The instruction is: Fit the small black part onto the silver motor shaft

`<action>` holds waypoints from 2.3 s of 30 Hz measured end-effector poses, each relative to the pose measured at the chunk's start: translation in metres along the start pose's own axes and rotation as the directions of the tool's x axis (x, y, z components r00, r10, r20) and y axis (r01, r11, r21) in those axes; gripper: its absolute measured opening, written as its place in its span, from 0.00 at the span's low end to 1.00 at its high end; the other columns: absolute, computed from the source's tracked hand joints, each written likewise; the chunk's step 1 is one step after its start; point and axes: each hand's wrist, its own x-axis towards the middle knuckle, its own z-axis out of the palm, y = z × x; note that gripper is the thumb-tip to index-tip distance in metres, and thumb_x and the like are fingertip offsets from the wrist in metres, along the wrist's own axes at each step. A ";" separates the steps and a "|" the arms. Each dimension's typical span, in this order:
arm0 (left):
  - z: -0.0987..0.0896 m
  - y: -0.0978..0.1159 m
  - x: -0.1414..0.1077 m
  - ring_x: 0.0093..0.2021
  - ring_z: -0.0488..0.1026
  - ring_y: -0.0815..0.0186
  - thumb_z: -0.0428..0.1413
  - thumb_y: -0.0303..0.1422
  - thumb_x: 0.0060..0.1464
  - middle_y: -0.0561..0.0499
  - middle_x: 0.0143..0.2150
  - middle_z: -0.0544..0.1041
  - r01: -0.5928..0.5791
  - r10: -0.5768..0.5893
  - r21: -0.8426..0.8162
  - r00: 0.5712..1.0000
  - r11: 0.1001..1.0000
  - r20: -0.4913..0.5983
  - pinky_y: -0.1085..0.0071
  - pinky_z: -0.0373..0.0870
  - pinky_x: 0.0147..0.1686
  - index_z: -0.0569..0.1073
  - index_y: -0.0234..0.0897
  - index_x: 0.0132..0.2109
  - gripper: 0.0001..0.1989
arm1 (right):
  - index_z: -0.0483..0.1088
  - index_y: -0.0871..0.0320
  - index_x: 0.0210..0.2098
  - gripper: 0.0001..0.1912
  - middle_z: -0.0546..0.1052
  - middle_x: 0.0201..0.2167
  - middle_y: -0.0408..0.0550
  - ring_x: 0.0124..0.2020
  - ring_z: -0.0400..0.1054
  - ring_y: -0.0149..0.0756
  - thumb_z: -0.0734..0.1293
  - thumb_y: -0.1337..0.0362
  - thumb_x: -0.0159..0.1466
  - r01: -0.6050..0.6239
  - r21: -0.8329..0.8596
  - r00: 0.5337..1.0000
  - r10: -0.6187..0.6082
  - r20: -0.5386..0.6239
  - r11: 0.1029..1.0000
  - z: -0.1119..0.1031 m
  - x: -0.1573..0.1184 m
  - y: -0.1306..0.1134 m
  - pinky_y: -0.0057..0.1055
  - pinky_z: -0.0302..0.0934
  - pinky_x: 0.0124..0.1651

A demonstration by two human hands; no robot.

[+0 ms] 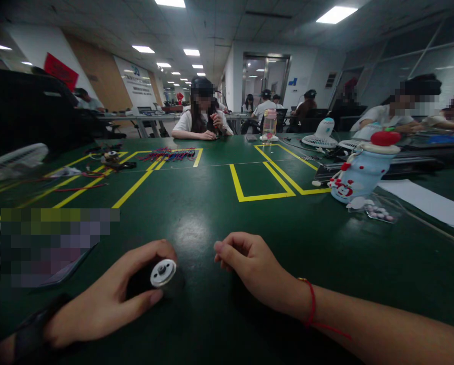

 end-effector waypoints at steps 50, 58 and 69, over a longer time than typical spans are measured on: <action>0.007 0.004 0.005 0.35 0.69 0.65 0.59 0.27 0.50 0.54 0.38 0.73 0.030 -0.030 0.037 0.999 0.999 -0.014 0.69 0.66 0.36 0.70 0.42 0.42 0.12 | 0.77 0.51 0.37 0.06 0.70 0.44 0.45 0.46 0.63 0.37 0.69 0.66 0.61 0.230 -0.598 0.972 -0.154 0.176 0.768 0.008 -0.011 0.002 0.37 0.59 0.48; 0.008 0.002 0.003 0.36 0.69 0.64 0.58 0.28 0.51 0.54 0.38 0.72 0.044 -0.043 0.039 0.999 0.998 -0.014 0.69 0.66 0.37 0.69 0.42 0.43 0.12 | 0.76 0.53 0.39 0.07 0.71 0.43 0.45 0.45 0.65 0.35 0.66 0.66 0.62 0.195 -0.489 0.980 -0.149 0.132 0.850 0.007 -0.013 -0.007 0.34 0.59 0.49; 0.006 0.004 0.001 0.39 0.69 0.63 0.57 0.27 0.50 0.53 0.40 0.72 0.034 -0.034 0.051 0.999 0.998 -0.010 0.66 0.66 0.40 0.67 0.42 0.44 0.13 | 0.74 0.56 0.38 0.09 0.75 0.35 0.43 0.38 0.68 0.32 0.61 0.65 0.66 0.031 -0.260 0.996 -0.051 -0.067 0.965 0.001 -0.003 -0.007 0.29 0.60 0.41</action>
